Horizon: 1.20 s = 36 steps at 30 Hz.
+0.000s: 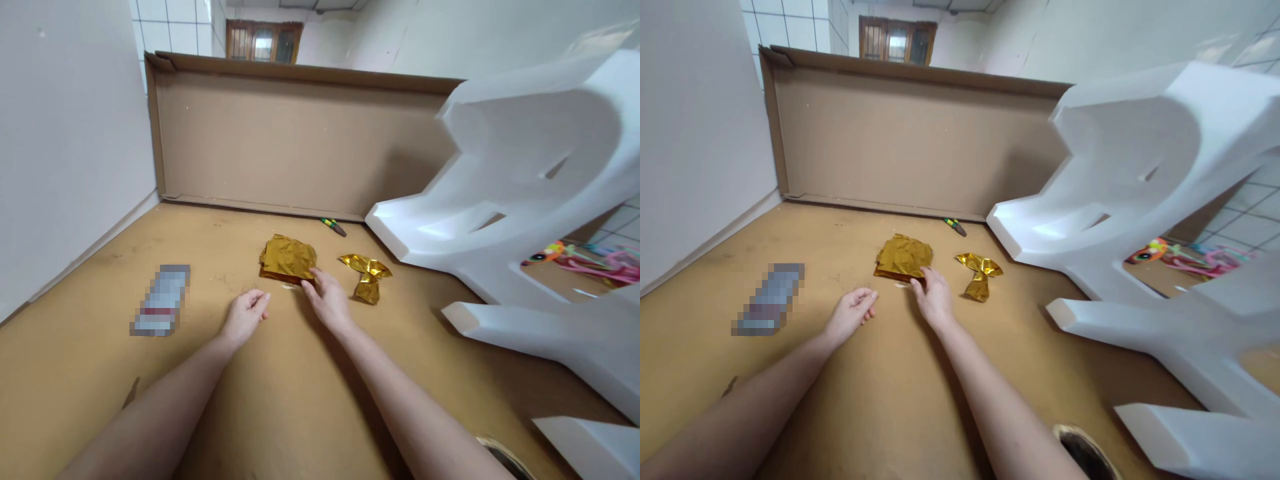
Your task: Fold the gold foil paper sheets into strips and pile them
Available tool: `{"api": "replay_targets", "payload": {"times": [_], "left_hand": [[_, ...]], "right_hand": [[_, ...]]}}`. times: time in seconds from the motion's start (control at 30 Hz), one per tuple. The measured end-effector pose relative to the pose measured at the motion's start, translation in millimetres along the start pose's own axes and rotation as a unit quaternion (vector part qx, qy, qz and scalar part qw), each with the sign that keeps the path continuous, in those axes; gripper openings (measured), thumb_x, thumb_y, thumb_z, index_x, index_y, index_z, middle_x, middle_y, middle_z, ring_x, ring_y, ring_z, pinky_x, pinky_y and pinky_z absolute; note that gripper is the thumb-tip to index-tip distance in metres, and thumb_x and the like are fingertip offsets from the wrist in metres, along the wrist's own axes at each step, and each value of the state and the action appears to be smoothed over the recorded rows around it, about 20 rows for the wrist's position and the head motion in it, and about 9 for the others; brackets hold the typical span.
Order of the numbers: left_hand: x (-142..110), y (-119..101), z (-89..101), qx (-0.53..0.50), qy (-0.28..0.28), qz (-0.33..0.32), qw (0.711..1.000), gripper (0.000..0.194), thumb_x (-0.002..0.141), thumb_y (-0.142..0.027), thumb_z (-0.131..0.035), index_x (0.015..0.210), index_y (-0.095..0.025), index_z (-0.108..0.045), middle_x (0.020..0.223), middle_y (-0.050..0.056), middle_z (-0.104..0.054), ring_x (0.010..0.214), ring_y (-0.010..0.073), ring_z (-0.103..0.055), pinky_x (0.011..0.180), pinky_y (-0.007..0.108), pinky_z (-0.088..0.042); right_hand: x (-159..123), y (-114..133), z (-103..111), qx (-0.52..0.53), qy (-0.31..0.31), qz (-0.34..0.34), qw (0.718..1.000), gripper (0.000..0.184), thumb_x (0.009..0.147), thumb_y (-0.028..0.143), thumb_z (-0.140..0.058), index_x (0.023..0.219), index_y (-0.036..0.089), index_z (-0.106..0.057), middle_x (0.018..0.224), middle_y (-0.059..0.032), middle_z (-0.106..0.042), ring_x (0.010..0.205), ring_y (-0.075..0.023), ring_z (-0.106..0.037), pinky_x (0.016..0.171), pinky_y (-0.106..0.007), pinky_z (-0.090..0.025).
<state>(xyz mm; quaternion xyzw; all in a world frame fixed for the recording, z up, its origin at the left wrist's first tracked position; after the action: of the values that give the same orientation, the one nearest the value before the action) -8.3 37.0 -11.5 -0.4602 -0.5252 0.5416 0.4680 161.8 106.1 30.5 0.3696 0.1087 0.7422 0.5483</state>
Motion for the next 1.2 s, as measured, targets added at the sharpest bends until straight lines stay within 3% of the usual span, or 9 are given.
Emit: {"api": "replay_targets", "payload": {"times": [0.13,0.3,0.57,0.87,1.03,1.2], "left_hand": [[1,1,-0.6,-0.003,0.003,0.004,1.0,0.026,0.073,-0.042,-0.053,0.065,-0.018,-0.053,0.049,-0.006,-0.048,0.045,0.0085,-0.042,0.045,0.02,-0.03],[3,3,-1.0,-0.013,0.005,0.012,1.0,0.024,0.072,-0.042,-0.054,0.067,-0.018,-0.055,0.049,-0.005,-0.049,0.046,0.0093,-0.044,0.046,0.02,-0.031],[3,4,-0.4,-0.007,0.005,0.015,1.0,0.022,0.075,-0.038,-0.053,0.066,-0.018,-0.055,0.048,-0.005,-0.049,0.045,0.0088,-0.042,0.045,0.02,-0.03],[3,3,-0.6,-0.023,0.002,0.008,1.0,0.023,0.074,-0.039,-0.053,0.069,-0.017,-0.056,0.048,-0.006,-0.049,0.043,0.0086,-0.043,0.045,0.02,-0.031],[3,4,-0.6,-0.024,0.011,0.011,1.0,0.026,0.072,-0.043,-0.054,0.066,-0.017,-0.054,0.047,-0.006,-0.049,0.042,0.008,-0.041,0.043,0.019,-0.029],[4,3,-0.2,-0.02,0.018,0.006,1.0,0.027,0.07,-0.044,-0.056,0.066,-0.018,-0.054,0.048,-0.005,-0.05,0.043,0.0083,-0.043,0.044,0.019,-0.03]], "right_hand": [[25,11,-25,-0.1,0.067,0.022,0.992,0.035,0.081,0.028,-0.049,0.113,0.014,-0.058,0.126,-0.0151,-0.054,0.124,-0.0278,-0.04,0.102,-0.043,-0.03],[26,11,-47,-0.2,0.143,0.019,0.969,0.027,0.086,0.025,-0.044,0.102,0.014,-0.061,0.116,-0.0163,-0.06,0.115,-0.0263,-0.047,0.095,-0.039,-0.032],[24,19,-46,-0.284,0.183,0.03,0.941,0.035,0.092,0.02,-0.029,0.103,0.012,-0.061,0.11,-0.0163,-0.062,0.109,-0.0229,-0.051,0.09,-0.035,-0.03],[23,25,-35,-0.321,0.187,0.036,0.928,0.031,0.086,0.008,-0.035,0.092,0.012,-0.065,0.095,-0.0151,-0.069,0.094,-0.0216,-0.06,0.083,-0.03,-0.033],[18,30,-27,-0.322,0.167,0.031,0.931,0.03,0.091,0.025,-0.036,0.104,0.014,-0.061,0.097,-0.0131,-0.069,0.094,-0.0223,-0.059,0.084,-0.031,-0.034],[20,39,-29,-0.314,0.139,0.021,0.939,0.05,0.086,0.047,-0.044,0.122,0.013,-0.051,0.11,-0.0178,-0.061,0.106,-0.0294,-0.05,0.087,-0.038,-0.032]]}}
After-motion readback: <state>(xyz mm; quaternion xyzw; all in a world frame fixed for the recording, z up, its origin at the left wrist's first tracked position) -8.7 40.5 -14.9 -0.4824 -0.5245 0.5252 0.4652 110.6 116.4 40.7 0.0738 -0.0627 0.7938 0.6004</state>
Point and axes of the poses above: each hand's wrist, its own x-axis towards the middle knuckle, its own z-axis out of the back of the hand, y = z × x, the point moved 6 cm from there along x, towards the middle knuckle
